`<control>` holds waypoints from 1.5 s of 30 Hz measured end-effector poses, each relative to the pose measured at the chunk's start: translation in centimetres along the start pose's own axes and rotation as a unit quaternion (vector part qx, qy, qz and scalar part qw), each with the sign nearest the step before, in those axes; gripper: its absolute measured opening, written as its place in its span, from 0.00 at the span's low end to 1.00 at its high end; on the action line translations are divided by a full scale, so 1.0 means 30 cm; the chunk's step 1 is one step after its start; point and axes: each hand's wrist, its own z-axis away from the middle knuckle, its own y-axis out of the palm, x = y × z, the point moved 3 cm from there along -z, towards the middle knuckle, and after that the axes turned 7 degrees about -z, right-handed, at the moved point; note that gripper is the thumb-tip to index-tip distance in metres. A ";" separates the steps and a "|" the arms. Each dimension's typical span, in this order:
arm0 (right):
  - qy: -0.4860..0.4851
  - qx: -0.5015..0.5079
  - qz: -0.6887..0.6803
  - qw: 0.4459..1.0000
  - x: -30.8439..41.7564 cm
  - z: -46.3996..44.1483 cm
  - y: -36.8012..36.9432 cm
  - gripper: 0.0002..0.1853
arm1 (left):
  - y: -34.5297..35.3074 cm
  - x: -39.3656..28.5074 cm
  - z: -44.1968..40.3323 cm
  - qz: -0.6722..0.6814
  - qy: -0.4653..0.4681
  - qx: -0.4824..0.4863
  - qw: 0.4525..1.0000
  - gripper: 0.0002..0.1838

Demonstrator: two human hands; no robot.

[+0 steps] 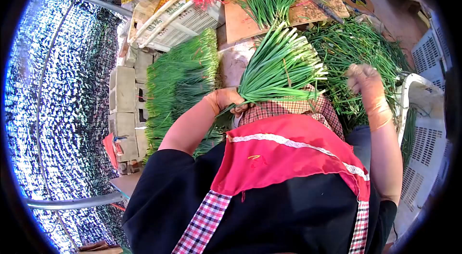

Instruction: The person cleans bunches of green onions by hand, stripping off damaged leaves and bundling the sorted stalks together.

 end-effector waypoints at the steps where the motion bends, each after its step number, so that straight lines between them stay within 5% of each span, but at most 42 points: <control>1: 0.035 0.024 -0.001 0.999 0.006 0.030 0.049 0.13 | 0.005 -0.014 -0.004 -0.001 0.001 0.002 1.000 0.16; 5: 0.041 0.173 0.024 0.984 -0.021 0.073 0.238 0.14 | 0.061 -0.046 -0.009 -0.024 -0.004 0.017 1.000 0.15; 7: 0.014 0.170 -0.061 0.983 -0.085 0.067 0.287 0.10 | 0.045 -0.031 -0.012 -0.008 0.029 0.024 0.999 0.14; 8: 0.032 0.160 0.050 0.985 -0.074 0.058 0.260 0.06 | 0.039 -0.025 -0.012 0.003 0.018 0.018 1.000 0.15; 9: 0.050 0.144 -0.041 0.988 -0.044 0.059 0.240 0.06 | 0.034 -0.024 -0.012 0.003 0.019 0.018 1.000 0.15; 11: 0.079 0.093 -0.003 0.993 0.016 0.050 0.172 0.05 | 0.060 -0.037 -0.006 0.005 -0.003 -0.006 1.000 0.16; 14: -0.083 0.007 0.057 0.995 0.047 -0.021 0.085 0.09 | 0.060 -0.042 -0.003 -0.017 0.005 -0.011 1.000 0.14; 18: -0.032 0.099 0.137 0.985 0.104 -0.038 0.199 0.25 | 0.044 -0.030 -0.011 0.001 -0.001 0.004 1.000 0.14; 23: -0.013 0.125 0.159 0.979 0.042 -0.064 0.243 0.13 | 0.071 -0.043 -0.002 0.011 0.013 0.004 1.000 0.17; 26: -0.215 0.010 0.249 0.944 0.048 -0.074 0.137 0.11 | 0.059 -0.047 -0.005 0.009 0.001 0.010 1.000 0.14; 29: -0.176 -0.132 0.401 0.889 0.087 -0.183 -0.247 0.15 | 0.017 -0.014 -0.022 0.017 -0.002 0.018 1.000 0.13; 31: -0.139 -0.276 0.592 0.744 0.186 -0.078 -0.232 0.18 | 0.004 -0.006 -0.020 0.008 0.009 0.017 1.000 0.13; 34: -0.372 -0.016 0.346 0.861 0.224 -0.003 0.083 0.23 | 0.033 -0.038 -0.013 -0.028 0.007 0.005 1.000 0.15; 36: -0.211 0.098 0.264 0.936 0.202 -0.002 0.230 0.21 | 0.065 -0.066 -0.010 -0.046 -0.005 0.029 0.998 0.15; 37: -0.087 0.155 0.105 0.978 0.097 -0.075 0.244 0.18 | 0.075 -0.070 -0.009 -0.046 -0.003 0.025 0.999 0.15; 41: -0.045 0.238 0.042 0.969 0.047 -0.119 0.273 0.13 | 0.083 -0.051 -0.007 0.053 -0.013 0.020 0.998 0.14; 43: -0.216 0.255 0.169 0.927 0.063 -0.107 0.275 0.14 | 0.073 -0.057 -0.013 -0.017 -0.004 0.024 1.000 0.13; 45: -0.197 0.258 0.142 0.935 0.048 -0.114 0.277 0.15 | 0.073 -0.069 -0.019 -0.051 -0.004 0.005 0.999 0.14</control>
